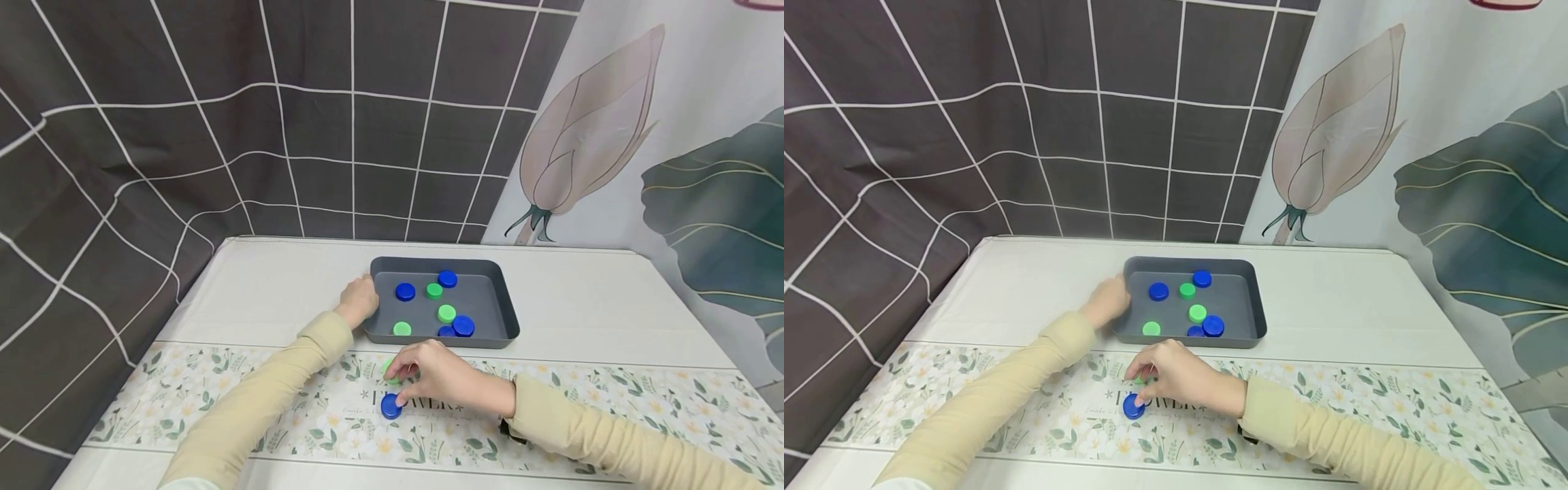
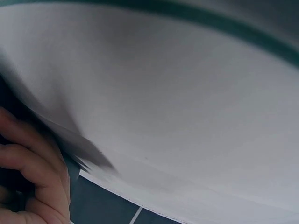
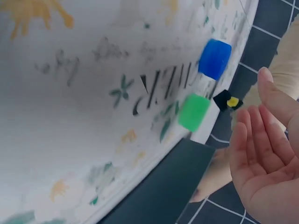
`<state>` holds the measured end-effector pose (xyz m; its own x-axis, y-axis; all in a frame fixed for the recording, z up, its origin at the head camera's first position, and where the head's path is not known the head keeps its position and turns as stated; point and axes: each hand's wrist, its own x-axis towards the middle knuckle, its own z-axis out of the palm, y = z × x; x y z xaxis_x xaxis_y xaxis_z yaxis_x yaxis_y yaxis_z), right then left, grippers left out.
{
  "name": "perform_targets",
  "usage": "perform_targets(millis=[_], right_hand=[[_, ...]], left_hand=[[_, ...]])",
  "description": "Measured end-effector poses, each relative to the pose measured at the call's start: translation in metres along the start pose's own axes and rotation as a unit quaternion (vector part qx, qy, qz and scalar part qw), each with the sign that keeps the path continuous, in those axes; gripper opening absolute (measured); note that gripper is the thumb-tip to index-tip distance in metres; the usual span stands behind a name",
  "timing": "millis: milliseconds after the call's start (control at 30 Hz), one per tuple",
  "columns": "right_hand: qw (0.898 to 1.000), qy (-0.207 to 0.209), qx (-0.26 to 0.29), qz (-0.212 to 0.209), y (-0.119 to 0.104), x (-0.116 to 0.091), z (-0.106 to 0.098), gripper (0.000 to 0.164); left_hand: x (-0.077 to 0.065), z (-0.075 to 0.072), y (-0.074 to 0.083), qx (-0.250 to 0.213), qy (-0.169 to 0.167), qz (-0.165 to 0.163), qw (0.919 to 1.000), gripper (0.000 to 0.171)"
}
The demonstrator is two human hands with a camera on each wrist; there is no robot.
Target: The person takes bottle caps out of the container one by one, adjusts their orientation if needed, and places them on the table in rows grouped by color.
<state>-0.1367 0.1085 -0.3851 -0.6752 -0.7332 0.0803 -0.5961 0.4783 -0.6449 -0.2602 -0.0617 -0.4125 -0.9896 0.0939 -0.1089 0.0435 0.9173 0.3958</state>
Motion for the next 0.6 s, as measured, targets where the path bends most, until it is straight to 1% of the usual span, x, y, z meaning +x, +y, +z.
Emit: perform_targets(millis=[300,400,533,600], right_hand=[[1.000,0.013,0.007,-0.007,0.002,0.004,-0.017,0.030],[0.999,0.019,0.027,-0.007,0.005,0.006,-0.021,0.031],[0.997,0.030,0.064,0.009,0.009,0.008,-0.027,0.033],[0.996,0.041,0.073,0.013,0.011,0.009,-0.030,0.033]], left_hand=[[-0.001,0.000,0.000,0.008,0.011,0.011,0.9998,0.025],[-0.001,0.000,0.000,0.010,0.012,0.011,0.9998,0.025],[0.000,0.000,0.000,0.008,0.010,0.009,0.9999,0.025],[0.000,0.000,-0.001,0.003,0.008,0.012,0.9999,0.025]])
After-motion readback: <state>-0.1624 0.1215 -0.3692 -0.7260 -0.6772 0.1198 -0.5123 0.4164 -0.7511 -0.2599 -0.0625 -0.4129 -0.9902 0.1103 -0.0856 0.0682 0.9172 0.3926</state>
